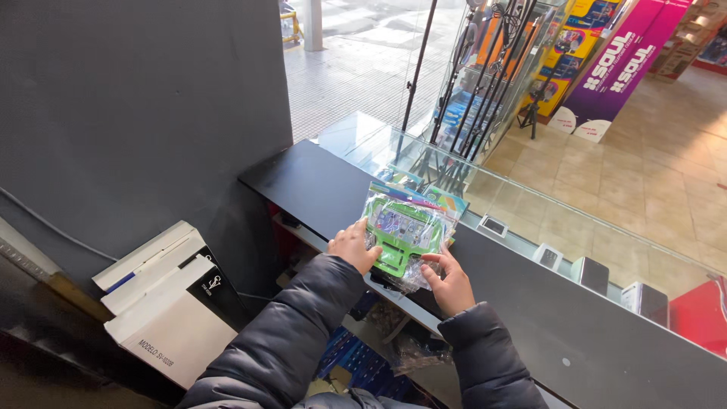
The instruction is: The person repeatedly picks up packaged phone cases from a wall display, places them on a glass counter, and returns them to the display. The person handles multiple cases of different colors and designs, moving them back and forth between the display and the counter.
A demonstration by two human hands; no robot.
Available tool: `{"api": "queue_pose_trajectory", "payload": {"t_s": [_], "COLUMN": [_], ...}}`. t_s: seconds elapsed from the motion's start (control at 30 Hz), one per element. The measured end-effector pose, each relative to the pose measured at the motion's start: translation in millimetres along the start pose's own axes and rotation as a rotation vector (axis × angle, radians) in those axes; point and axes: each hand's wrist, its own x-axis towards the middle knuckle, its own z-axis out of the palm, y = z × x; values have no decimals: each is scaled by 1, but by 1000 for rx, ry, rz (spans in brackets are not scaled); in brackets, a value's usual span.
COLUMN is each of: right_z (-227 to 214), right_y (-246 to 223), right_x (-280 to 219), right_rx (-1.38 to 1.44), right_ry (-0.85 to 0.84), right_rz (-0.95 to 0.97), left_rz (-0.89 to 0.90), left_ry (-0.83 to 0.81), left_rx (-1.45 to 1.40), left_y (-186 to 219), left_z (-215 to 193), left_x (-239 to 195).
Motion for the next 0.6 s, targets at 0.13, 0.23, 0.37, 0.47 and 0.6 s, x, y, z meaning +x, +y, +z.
{"api": "queue_pose_trajectory", "payload": {"t_s": [0.13,0.23,0.37,0.47,0.6], "right_z": [1,0,-6,2,14], "right_y": [8,18,6,-2,-11], "right_x": [5,10,9,9,9], "right_rx": [22,102,177,393,789], "right_ry": [5,8,62,150,245], "right_rz": [-33,-27,-148,-268,-260], "left_rz": [7,40,110,146,216], "left_ry": [-37,14,110,156,138], "left_rx": [7,-75,-264,-392,-608], "left_y": [17,20,22,24,24], "left_z": [-23,-30,-46,-65,-102], "left_x": [-14,-20,-35,-49,-80]}}
